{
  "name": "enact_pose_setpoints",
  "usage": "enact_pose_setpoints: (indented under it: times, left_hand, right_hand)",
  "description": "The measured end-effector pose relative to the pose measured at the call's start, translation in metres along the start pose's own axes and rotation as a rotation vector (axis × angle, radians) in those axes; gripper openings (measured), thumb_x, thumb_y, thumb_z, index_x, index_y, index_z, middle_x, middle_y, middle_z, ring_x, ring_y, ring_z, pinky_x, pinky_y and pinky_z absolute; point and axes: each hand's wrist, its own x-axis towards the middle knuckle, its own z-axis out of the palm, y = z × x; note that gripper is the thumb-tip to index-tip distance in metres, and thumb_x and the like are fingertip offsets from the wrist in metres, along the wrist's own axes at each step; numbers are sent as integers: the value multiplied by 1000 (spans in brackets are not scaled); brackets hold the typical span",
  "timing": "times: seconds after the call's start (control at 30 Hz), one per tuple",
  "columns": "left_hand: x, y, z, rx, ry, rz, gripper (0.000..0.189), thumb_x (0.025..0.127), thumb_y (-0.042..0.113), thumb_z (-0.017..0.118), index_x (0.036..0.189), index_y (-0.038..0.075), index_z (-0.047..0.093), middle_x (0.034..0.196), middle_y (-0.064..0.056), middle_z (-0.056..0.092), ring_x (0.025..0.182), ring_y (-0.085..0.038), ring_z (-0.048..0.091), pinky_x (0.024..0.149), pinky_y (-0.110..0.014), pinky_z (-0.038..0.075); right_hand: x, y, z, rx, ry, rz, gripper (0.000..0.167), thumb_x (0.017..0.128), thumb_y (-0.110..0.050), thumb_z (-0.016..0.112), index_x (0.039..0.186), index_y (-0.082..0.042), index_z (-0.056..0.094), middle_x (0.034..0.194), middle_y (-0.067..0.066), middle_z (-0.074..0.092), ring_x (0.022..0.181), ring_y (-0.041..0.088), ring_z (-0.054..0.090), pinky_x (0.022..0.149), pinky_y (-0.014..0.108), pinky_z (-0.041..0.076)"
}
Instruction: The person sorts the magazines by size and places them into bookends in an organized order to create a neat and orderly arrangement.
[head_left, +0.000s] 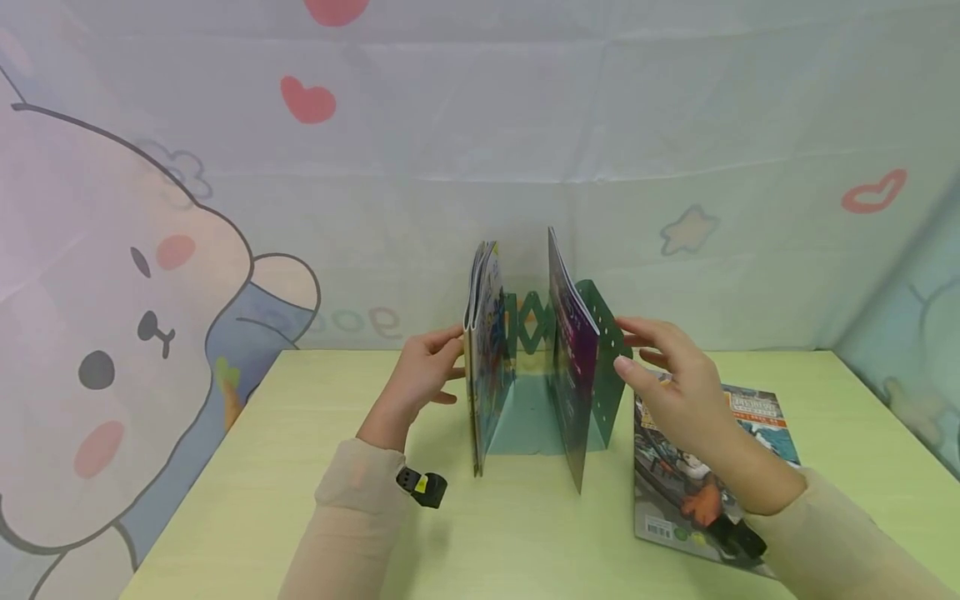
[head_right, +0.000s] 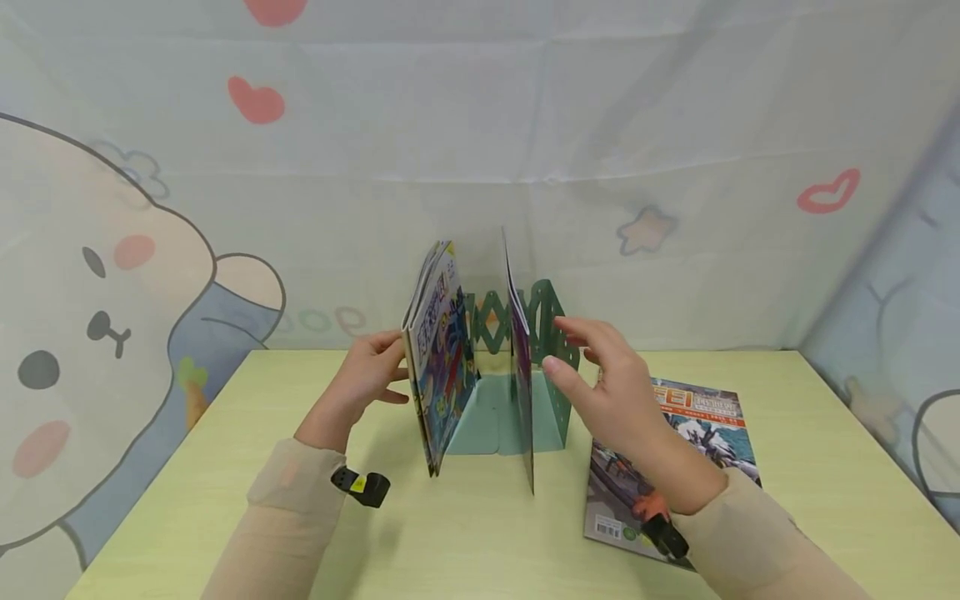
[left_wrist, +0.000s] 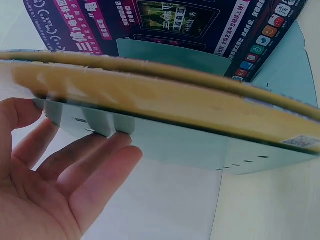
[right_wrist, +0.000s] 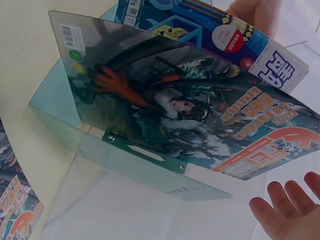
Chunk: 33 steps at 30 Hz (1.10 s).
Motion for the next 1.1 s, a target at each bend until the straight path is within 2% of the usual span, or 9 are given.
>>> enact_pose_setpoints:
  times: [0.17,0.2,0.3,0.4,0.53,0.8,0.97,1.03,1.1]
  left_hand:
    - [-1,0,-1,17,-2,0,46,98,29,42,143,23,44,142,-10,49,116,-31,60,80,-55,53]
    - [-2,0,-1,19,-3,-2,46,97,29,42,143,23,44,142,-10,48,115,-31,60,80,-54,53]
    - [-3,0,-1,24,-8,-9,44,97,31,43,142,28,44,143,-10,47,117,-31,59,81,-54,53]
    - [-3,-1,-2,35,-14,-10,43,97,34,47,139,34,46,144,-7,46,118,-31,58,81,-53,53]
    - [-3,-1,-3,47,-19,-5,41,96,36,49,137,39,47,143,-4,47,118,-30,59,79,-50,55]
    - [-5,-1,-4,27,-31,5,45,98,32,45,143,30,41,141,-10,49,118,-30,58,80,-53,54]
    - [-5,-1,-3,14,-27,15,46,98,31,45,144,29,41,139,-10,52,117,-31,59,78,-52,54]
    - [-5,-1,-2,14,-21,16,46,98,31,44,144,28,41,139,-10,52,117,-31,59,77,-52,55]
    - [-4,-1,-2,14,-15,17,46,97,30,44,143,28,42,138,-10,52,117,-31,59,76,-52,55]
  right_hand:
    - [-2,5,-2,-42,-31,78,42,94,-16,55,135,-7,51,132,12,55,113,28,57,94,49,46]
    - [-2,6,-3,-51,-34,87,42,95,-17,55,135,-7,50,132,12,55,113,28,57,94,49,46]
    - [-3,10,-5,-70,-33,99,41,96,-19,53,136,-8,50,132,11,56,112,27,57,93,45,47]
    - [-3,13,-8,-87,-30,119,41,97,-22,51,136,-9,50,131,10,57,112,26,58,91,24,50]
    - [0,15,-13,-94,-23,145,40,98,-25,49,135,-10,51,130,10,59,110,29,60,80,2,40]
    - [2,25,-18,-146,-21,160,40,99,-26,47,134,-6,52,127,13,61,103,30,62,71,3,41]
    - [2,35,-21,-145,-62,195,42,100,-29,46,134,-5,51,127,17,60,105,38,63,69,3,42]
    - [2,38,-22,-152,-79,212,43,100,-30,45,135,-6,50,128,17,59,106,40,62,70,9,47]
    - [2,41,-23,-163,-95,227,44,100,-31,43,136,-6,49,129,18,58,106,41,62,73,22,54]
